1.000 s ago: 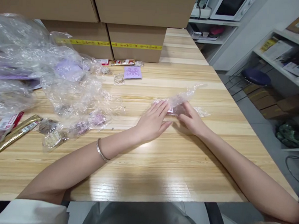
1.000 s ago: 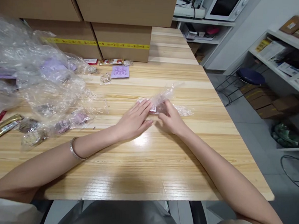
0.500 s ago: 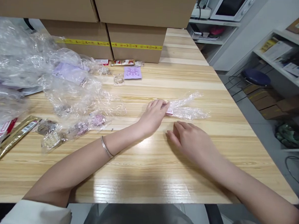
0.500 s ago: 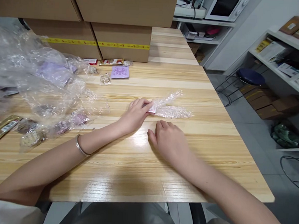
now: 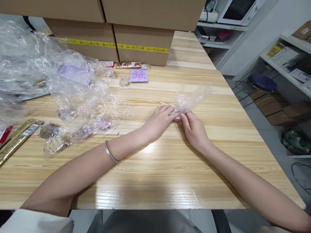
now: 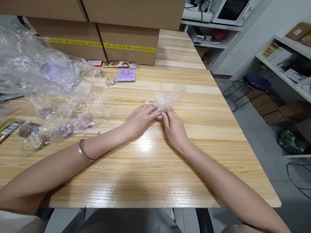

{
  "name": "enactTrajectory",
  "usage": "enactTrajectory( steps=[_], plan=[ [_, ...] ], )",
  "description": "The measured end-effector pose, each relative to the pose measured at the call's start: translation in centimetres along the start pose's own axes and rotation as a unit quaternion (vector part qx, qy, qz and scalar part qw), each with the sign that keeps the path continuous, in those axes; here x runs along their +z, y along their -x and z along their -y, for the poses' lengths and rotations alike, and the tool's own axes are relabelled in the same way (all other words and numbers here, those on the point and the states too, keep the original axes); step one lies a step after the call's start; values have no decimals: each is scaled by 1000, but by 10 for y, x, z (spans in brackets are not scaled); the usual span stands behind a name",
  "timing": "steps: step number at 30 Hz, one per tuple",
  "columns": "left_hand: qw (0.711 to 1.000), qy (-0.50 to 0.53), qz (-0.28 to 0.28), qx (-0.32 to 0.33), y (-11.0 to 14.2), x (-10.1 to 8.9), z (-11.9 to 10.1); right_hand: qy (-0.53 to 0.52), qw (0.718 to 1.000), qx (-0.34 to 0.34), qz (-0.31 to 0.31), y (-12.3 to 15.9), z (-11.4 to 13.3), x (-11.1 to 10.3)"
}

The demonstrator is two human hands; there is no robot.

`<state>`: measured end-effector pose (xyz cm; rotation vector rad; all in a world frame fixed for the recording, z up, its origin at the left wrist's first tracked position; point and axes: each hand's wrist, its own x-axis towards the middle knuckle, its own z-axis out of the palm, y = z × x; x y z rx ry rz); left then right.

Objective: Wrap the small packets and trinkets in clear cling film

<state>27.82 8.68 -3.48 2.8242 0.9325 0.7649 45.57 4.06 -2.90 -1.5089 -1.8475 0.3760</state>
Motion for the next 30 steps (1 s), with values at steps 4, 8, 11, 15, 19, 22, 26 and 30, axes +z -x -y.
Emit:
enactTrajectory(
  steps=[4, 8, 11, 15, 19, 22, 26, 30],
  plan=[
    [997, 72, 8, 18, 1, -5, 2, 31, 999, 4, 32, -1, 2, 4],
    [975, 216, -11, -46, 1, -6, 1, 65, 995, 43, 61, 0, 2, 6],
    [927, 304, -90, -199, -1, -1, -6, 83, 993, 1, 80, -1, 3, 6],
    [868, 371, -139, -298, -2, 8, -14, 121, 983, -97, 101, -2, 7, 5],
    [848, 403, -151, -311, -2, 12, -11, 151, 974, -131, 106, -3, 13, 6],
    [852, 396, -181, -290, -3, 10, -6, 156, 971, -149, 107, -4, 16, 7],
    [941, 277, -126, -147, -7, 3, -1, 135, 973, -151, 111, -6, 17, 6],
    [994, 102, 17, -15, -6, -5, 1, 6, 986, -127, 111, -7, 8, 3]
  ],
)
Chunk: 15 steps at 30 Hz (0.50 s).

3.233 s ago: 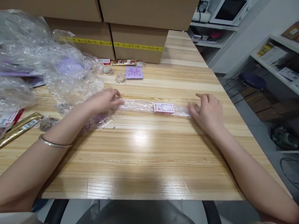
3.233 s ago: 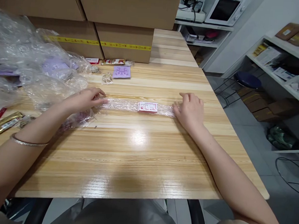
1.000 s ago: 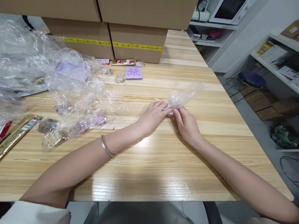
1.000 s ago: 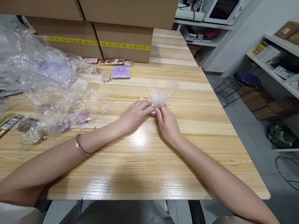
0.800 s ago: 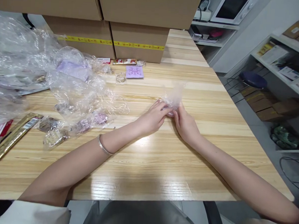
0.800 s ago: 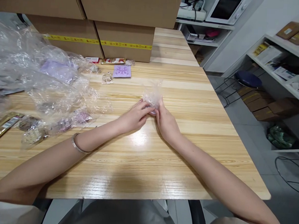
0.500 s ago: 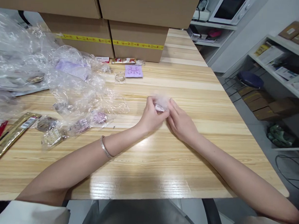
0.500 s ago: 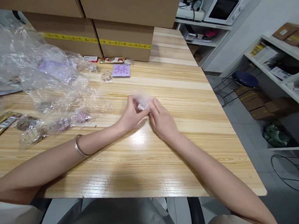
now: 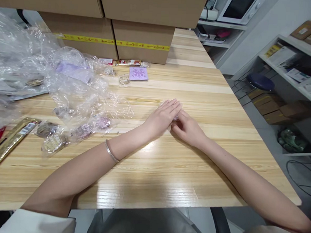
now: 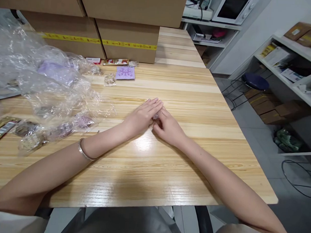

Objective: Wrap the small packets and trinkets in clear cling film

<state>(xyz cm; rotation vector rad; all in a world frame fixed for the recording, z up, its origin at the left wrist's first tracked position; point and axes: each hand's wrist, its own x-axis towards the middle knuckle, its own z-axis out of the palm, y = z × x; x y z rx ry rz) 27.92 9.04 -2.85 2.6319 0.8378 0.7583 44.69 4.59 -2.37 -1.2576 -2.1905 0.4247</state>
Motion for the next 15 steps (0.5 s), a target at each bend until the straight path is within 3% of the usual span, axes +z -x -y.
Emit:
enactTrajectory(
  steps=[4, 6, 11, 15],
  plan=[
    [996, -81, 47, -10, 7, -3, -7, -156, 983, 68, -70, 7, -16, 2],
    [994, -92, 55, -22, 8, -2, -11, -183, 976, 81, -86, 11, -22, 3],
    [990, -71, 105, -63, 2, -7, -10, -96, 994, 46, -19, 16, -21, 0],
    [991, 18, 131, -26, 5, -24, 10, 29, 999, -18, 14, 9, -17, -9]
  ],
)
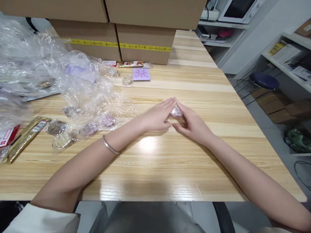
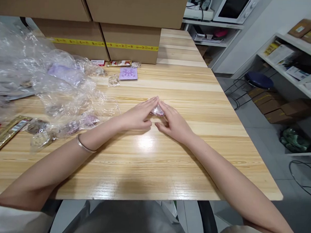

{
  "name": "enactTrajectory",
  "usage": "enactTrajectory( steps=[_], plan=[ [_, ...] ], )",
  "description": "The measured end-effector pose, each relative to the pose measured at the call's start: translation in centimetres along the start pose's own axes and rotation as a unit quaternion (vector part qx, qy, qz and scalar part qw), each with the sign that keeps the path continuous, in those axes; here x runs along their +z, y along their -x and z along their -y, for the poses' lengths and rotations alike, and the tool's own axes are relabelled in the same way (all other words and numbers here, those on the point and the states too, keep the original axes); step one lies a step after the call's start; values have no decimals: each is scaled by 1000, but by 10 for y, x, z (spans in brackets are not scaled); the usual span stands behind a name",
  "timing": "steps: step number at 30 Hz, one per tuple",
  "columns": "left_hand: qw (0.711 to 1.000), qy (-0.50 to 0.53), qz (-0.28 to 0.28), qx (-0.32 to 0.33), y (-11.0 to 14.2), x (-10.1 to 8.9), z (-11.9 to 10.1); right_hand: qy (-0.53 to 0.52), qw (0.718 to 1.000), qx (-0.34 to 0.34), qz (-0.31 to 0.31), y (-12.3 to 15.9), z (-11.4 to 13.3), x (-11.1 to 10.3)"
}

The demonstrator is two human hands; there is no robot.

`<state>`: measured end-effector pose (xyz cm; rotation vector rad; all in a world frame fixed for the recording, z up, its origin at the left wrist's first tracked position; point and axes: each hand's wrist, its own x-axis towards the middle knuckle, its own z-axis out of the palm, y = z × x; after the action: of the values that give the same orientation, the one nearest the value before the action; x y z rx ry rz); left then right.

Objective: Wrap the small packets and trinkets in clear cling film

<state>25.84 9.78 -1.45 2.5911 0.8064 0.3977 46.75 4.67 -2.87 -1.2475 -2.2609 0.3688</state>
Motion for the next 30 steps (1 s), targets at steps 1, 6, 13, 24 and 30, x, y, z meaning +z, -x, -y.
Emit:
enactTrajectory(
  steps=[1, 6, 13, 24, 30],
  plan=[
    [1000, 22, -5, 16, 3, -3, 5, 27, 1000, -16, 4, -3, -1, -2],
    [996, 72, -54, 29, 9, -8, 18, 74, 997, -29, 5, -14, -13, -5],
    [926, 363, -85, -65, 0, -8, 22, -255, 954, 155, 21, -17, -6, -18],
    [827, 458, -176, -274, 30, 2, -24, -375, 839, 353, -177, -142, -98, -29],
    [905, 333, -125, -232, 86, -14, -21, -333, 845, 358, -217, -251, -142, -11]
  ],
)
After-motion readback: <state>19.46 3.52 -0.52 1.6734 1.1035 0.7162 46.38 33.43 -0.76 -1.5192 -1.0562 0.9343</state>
